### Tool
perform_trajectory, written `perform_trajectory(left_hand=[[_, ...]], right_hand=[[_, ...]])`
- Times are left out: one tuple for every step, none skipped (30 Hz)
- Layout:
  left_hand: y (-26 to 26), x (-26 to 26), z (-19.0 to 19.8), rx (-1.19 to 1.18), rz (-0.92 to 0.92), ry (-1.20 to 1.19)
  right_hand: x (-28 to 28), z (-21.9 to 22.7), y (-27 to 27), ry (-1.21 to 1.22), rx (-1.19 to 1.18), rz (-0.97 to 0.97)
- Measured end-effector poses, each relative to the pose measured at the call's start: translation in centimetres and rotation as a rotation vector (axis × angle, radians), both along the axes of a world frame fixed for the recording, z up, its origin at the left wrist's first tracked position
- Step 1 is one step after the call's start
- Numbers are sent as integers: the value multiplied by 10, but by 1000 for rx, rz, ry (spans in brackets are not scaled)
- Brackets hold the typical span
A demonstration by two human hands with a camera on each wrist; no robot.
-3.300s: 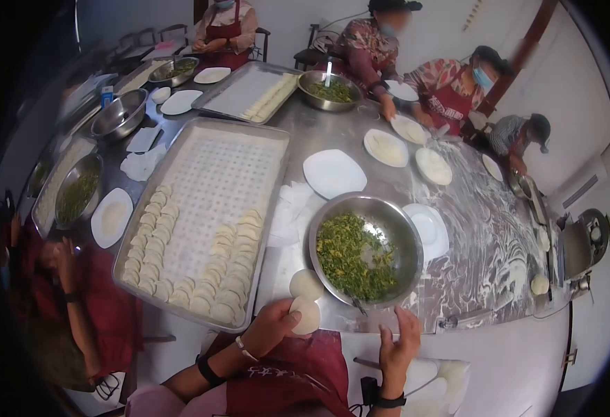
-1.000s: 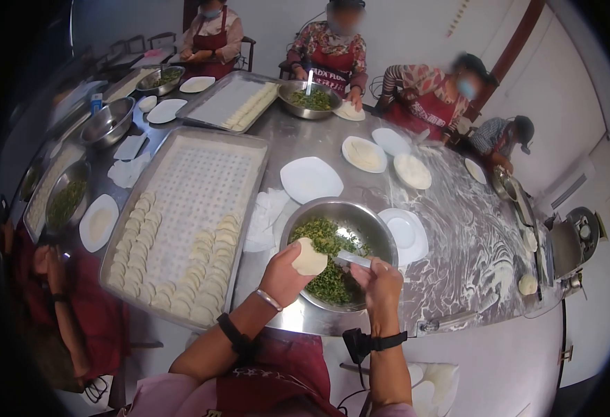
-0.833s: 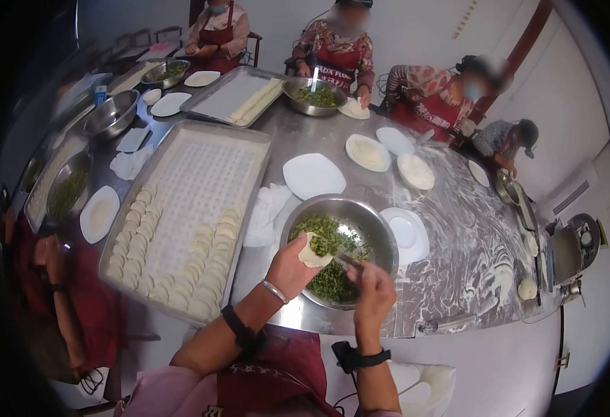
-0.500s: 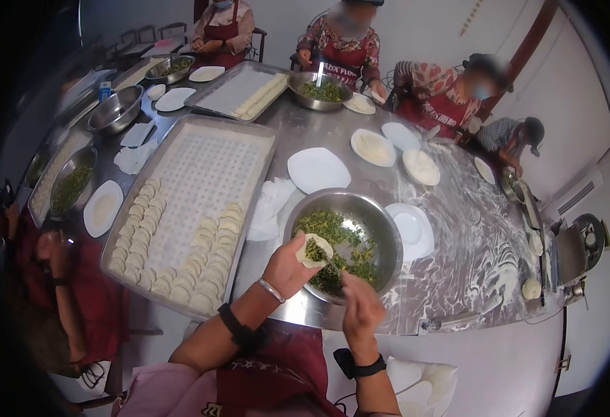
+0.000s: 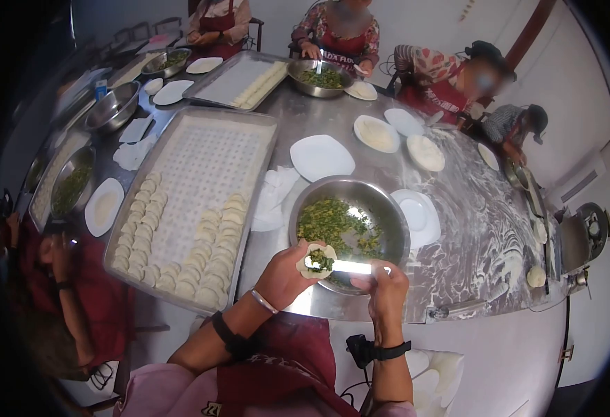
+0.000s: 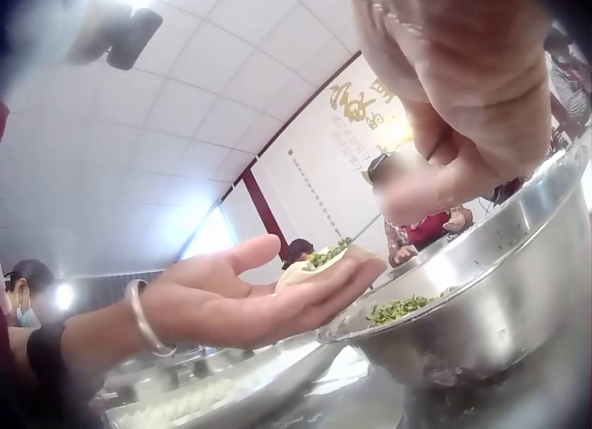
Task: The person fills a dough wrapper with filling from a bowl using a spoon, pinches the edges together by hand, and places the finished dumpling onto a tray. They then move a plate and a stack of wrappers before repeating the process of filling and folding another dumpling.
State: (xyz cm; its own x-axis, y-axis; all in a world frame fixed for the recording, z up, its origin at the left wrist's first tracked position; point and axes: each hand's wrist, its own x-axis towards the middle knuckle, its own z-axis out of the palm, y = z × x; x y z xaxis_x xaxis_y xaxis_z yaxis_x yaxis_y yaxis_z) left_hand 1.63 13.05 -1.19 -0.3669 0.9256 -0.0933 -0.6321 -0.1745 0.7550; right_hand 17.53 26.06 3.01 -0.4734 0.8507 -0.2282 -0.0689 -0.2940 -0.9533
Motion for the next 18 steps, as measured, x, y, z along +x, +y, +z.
perform_trajectory(left_hand=[[-2,0,2,8,-8,-26],[-4,0,4,16,-16,-52],[-4,-1,4,28,-16,-179],[-4,-2,4,40,-17,-306],[-5,-3,4,51,-17,-432],[-5,-3,6,42,-11,-419],[-6,-3,7,33,-7,-406],[-7,-2,8,23,-2,-393],[-7,-2,5,-1,9,-230],[-7,-3,1,-25,19,-68],[-8,-2,-1,-43,22,32],[-9,-1,0,-62,27,132],[-10,0,3,-73,25,170],[-12,-1,8,-71,11,313],[-13,-2,12,-68,4,455],[-16,-5,18,-49,-16,698],[-17,-6,21,-27,-35,942],[-16,-5,23,-44,-63,648]], right_hand=[[-1,-2,0,-2,-5,3],[-1,-3,1,-4,-8,5],[-1,-4,1,-7,-12,8],[-2,-3,1,-7,-24,6],[-2,-1,0,-7,-37,3],[-3,0,0,-7,-49,-1],[-2,0,1,-1,-71,2],[-1,-1,1,6,-94,4],[0,-1,2,12,-117,7],[0,-2,2,17,-133,0],[0,-3,2,22,-150,-7],[1,-4,1,27,-168,-15],[1,-4,1,22,-172,-15],[0,-3,2,18,-174,-15],[0,-3,2,15,-177,-16],[1,-4,4,24,-173,-8],[2,-8,6,33,-169,1],[3,-9,8,43,-163,13]])
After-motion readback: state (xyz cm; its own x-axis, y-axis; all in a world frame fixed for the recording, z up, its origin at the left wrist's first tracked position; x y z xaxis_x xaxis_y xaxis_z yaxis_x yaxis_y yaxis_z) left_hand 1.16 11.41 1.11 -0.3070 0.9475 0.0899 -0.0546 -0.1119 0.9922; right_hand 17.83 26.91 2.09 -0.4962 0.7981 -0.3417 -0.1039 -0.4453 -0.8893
